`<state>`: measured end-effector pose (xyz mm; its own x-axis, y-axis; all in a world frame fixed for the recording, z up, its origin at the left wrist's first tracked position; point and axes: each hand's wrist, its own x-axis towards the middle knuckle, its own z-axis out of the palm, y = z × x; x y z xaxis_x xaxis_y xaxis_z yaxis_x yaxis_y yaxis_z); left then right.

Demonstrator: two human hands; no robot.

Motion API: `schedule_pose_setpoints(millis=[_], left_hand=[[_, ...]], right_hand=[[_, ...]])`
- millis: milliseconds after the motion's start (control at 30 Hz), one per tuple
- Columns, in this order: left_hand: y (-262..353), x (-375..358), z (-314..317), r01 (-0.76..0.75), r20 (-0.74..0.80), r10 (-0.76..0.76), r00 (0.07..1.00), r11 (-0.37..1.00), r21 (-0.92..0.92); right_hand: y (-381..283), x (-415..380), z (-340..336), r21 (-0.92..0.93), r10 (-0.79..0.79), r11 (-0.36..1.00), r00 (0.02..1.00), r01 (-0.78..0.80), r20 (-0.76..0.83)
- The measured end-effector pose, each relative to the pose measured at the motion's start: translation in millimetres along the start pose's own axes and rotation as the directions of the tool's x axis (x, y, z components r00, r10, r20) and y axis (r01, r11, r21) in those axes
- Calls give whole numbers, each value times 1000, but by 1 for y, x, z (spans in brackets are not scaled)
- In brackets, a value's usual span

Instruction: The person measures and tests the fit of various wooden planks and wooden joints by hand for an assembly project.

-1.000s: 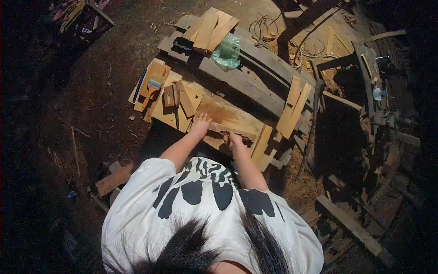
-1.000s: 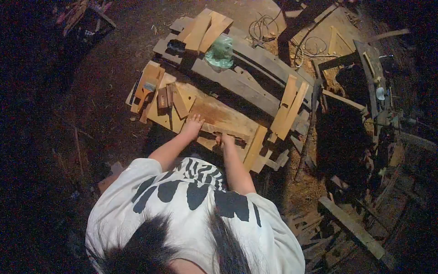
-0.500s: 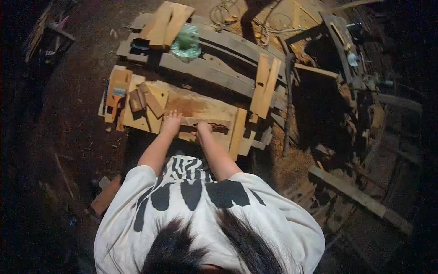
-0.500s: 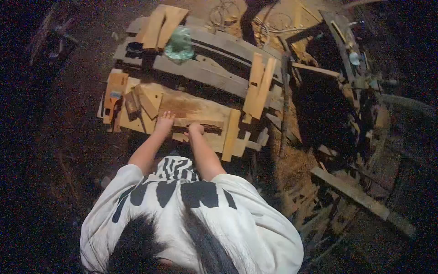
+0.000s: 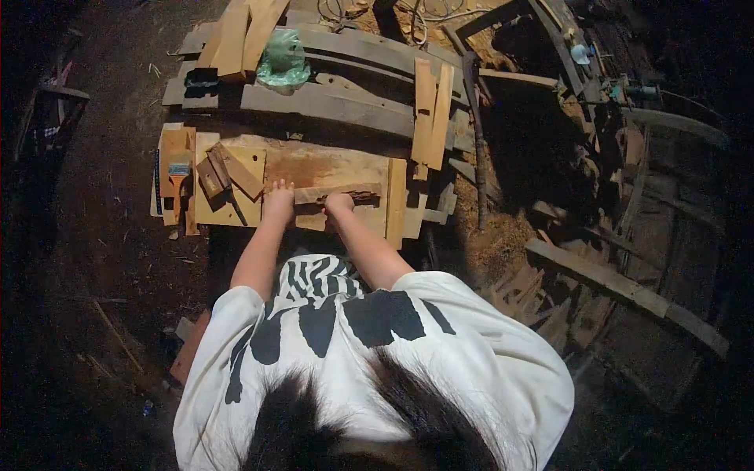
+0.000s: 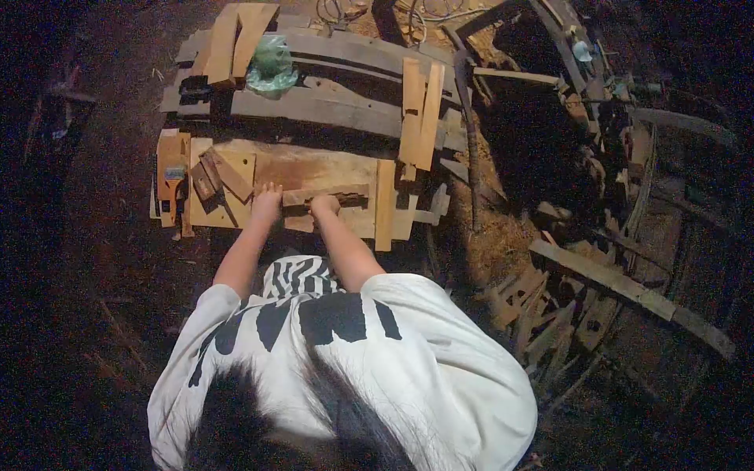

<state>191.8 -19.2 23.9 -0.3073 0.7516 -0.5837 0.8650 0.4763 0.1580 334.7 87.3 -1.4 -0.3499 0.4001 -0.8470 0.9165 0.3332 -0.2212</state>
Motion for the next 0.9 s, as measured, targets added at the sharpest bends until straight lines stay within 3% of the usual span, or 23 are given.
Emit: schedule_pose_setpoints(millis=[33, 67, 100, 133, 167, 200, 233, 267, 333, 367, 433, 467, 500, 533, 567, 633, 700, 767, 833, 867, 900], left_hand=[[0, 2, 5, -2, 6, 2, 1000, 1000, 1], [-1, 8, 15, -10, -45, 10, 999, 1000, 7], [-6, 12, 24, -12, -94, 13, 995, 1000, 12], [-7, 10, 22, 2, -86, -1, 996, 1000, 9], [-6, 8, 18, -15, -96, 12, 995, 999, -36], [-4, 5, 9, -28, -109, 19, 994, 996, -79], [-4, 5, 9, -27, -116, 16, 993, 995, -95], [-3, 5, 9, -19, -123, 5, 992, 993, -113], [-4, 3, 8, -47, -188, 15, 982, 985, -166], [-5, 2, 16, -57, -284, 9, 959, 985, -161], [-3, -6, 9, -37, -276, 3, 961, 992, -120], [-2, -6, 8, -29, -255, 3, 967, 995, -98], [-2, -5, 8, -25, -231, 7, 973, 997, -75], [-4, 0, 17, -38, -232, 27, 972, 998, -42], [-4, 4, 25, -53, -233, 49, 971, 999, -11], [-1, -2, 8, -31, -109, 27, 994, 999, -38], [1, 0, 9, 30, -46, -35, 998, 993, -111], [0, 3, 10, 79, 11, -78, 997, 980, -181], [1, 1, 2, 68, 46, -60, 997, 978, -198], [0, 1, -1, 77, 47, -69, 997, 977, -200], [-1, 2, -2, 59, 57, -49, 997, 981, -186]], right_hand=[[18, 34, 33, 317, 197, 939, 965, -134, -175], [7, 22, 29, 614, 422, 768, 866, -182, -270], [9, 5, 20, 478, 423, 846, 842, -235, -335], [29, 30, 36, 545, 392, 815, 880, -197, -268], [9, -6, 15, 734, 524, 640, 828, -227, -201], [66, 84, 78, 761, 413, 619, 905, -196, -102], [33, 25, 38, 953, 455, 167, 877, -253, 153], [26, 3, 19, 940, 324, 73, 899, -333, 293], [31, -5, 16, 964, 222, 61, 946, -257, 238], [30, -7, 13, 960, 224, 66, 942, -272, 251], [38, -16, 16, 961, 174, 138, 961, -240, 215], [69, 1, 32, 950, 14, 274, 988, -153, 156], [79, 1, 44, 888, 30, 451, 993, 87, -113], [84, -2, 42, 676, 104, 732, 968, 82, -229], [117, 21, 64, 431, -14, 876, 904, 217, -426], [154, 42, 83, 527, -67, 815, 943, 241, -327], [170, 29, 75, 376, -197, 838, 862, 396, -468], [133, -30, 39, 346, -127, 834, 759, 431, -638], [109, -76, 4, 395, 0, 866, 790, 306, -613], [106, -83, -1, 392, -8, 866, 793, 310, -609], [106, -89, -6, 264, 32, 939, 707, 221, -707]])
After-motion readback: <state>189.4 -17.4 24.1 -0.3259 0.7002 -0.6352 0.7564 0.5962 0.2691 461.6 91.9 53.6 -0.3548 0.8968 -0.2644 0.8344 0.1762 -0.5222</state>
